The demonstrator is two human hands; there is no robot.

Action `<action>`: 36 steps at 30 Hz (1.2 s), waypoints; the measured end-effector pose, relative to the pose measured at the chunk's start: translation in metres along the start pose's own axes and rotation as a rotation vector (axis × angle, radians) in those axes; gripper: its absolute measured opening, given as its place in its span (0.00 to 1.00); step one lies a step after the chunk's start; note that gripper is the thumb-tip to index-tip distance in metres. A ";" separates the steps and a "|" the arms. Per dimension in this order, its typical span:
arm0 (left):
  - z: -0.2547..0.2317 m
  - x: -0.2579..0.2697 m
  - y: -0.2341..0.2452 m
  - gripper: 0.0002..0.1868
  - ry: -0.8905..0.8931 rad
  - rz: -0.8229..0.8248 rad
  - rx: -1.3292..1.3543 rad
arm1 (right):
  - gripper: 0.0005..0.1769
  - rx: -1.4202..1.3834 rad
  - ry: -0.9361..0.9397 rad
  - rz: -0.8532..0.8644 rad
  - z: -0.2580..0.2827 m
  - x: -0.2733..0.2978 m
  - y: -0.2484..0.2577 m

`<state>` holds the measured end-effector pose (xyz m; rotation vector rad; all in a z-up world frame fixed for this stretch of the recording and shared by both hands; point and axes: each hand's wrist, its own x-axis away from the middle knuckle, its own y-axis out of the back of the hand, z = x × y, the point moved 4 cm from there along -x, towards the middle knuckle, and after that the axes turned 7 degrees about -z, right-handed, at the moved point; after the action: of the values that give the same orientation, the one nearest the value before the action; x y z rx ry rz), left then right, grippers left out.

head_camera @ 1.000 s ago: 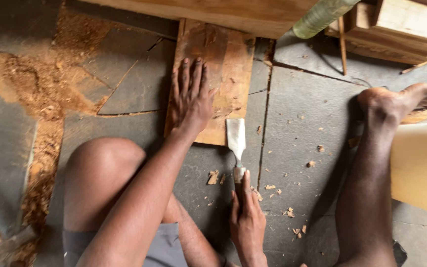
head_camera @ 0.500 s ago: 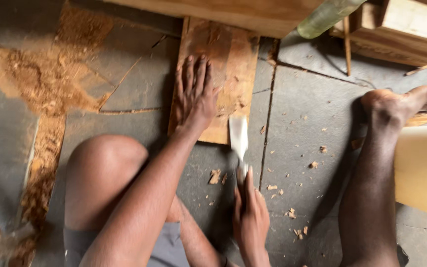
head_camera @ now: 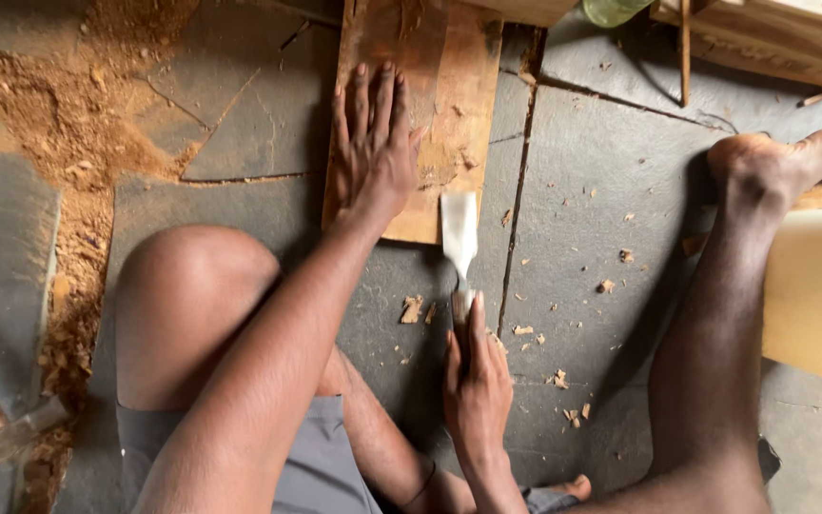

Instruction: The person sits on the floor and uses a chisel to carve a rectangular piece of wood. They hold the wood steady with their left hand and repeatedly strike the chisel with their right hand to remove wood shavings.

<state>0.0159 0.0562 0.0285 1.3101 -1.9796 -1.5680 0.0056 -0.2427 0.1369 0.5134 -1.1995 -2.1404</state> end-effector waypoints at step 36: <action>-0.001 0.004 -0.011 0.43 0.105 0.028 0.045 | 0.37 0.032 0.001 -0.017 0.000 -0.011 -0.017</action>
<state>0.0192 0.0527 0.0180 1.3473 -1.9705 -1.4197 0.0075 -0.2284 0.1228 0.5401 -1.2352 -2.1379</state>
